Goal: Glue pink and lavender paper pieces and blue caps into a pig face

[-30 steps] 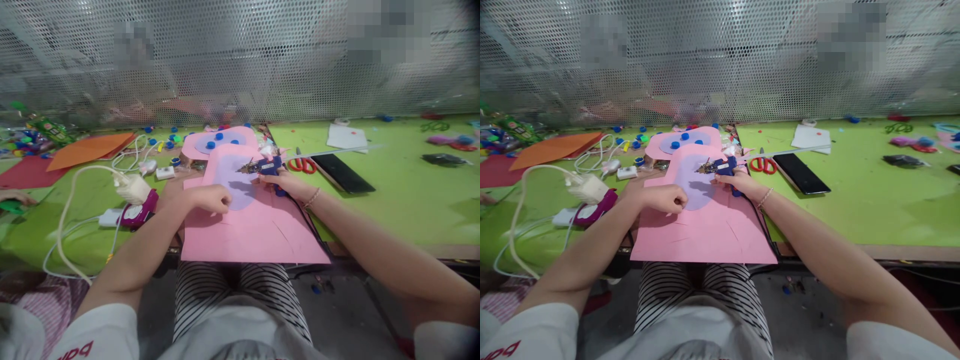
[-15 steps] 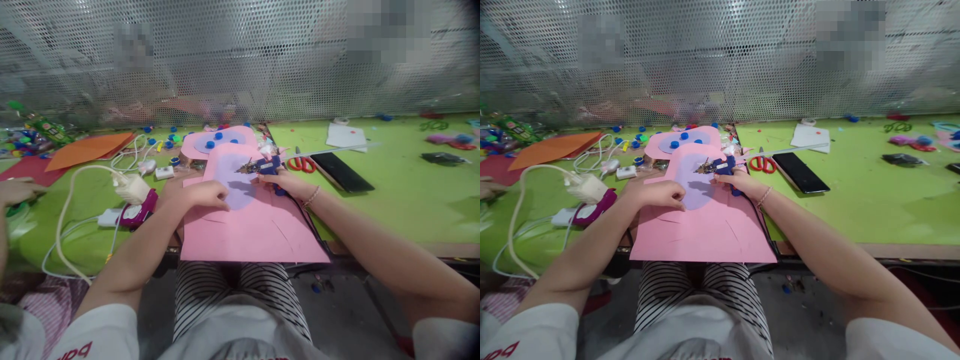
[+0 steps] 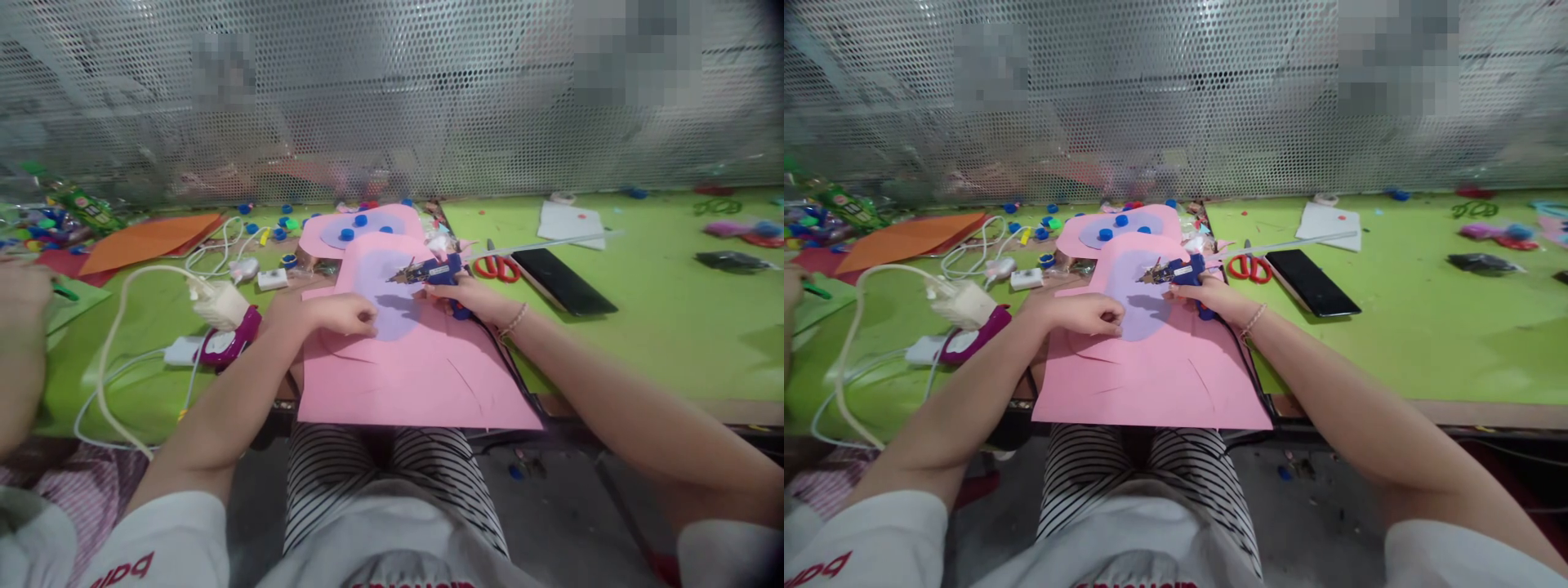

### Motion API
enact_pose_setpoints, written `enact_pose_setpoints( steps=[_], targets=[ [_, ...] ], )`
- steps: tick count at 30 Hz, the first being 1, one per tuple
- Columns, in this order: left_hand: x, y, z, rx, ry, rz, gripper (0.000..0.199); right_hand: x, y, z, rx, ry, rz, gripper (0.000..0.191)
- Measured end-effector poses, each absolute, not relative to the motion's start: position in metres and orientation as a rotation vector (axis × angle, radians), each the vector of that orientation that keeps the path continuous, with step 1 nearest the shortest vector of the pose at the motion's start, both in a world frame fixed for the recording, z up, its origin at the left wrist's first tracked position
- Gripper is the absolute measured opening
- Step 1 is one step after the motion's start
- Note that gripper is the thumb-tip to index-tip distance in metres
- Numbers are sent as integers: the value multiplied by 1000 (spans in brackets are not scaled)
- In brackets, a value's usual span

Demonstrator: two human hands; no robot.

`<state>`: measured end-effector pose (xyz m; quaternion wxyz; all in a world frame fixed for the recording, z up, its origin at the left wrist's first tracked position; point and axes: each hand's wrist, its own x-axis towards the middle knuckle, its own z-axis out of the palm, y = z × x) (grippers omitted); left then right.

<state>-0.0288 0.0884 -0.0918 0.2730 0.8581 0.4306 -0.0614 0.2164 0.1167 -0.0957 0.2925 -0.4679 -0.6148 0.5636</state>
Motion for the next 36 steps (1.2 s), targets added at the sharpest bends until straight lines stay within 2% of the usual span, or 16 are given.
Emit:
enact_pose_setpoints(
  steps=[9,16,36],
  targets=[
    [0,51,-77,2580,1464,-337,20,220,125,-108,-1210,-1649,1556,24],
    [25,33,-76,2601,1624,-478,23,219,124,-107,-1206,-1626,1573,20],
    [20,35,-76,2611,1562,-446,22,212,115,-93,-1335,-1552,1539,12]
  ],
)
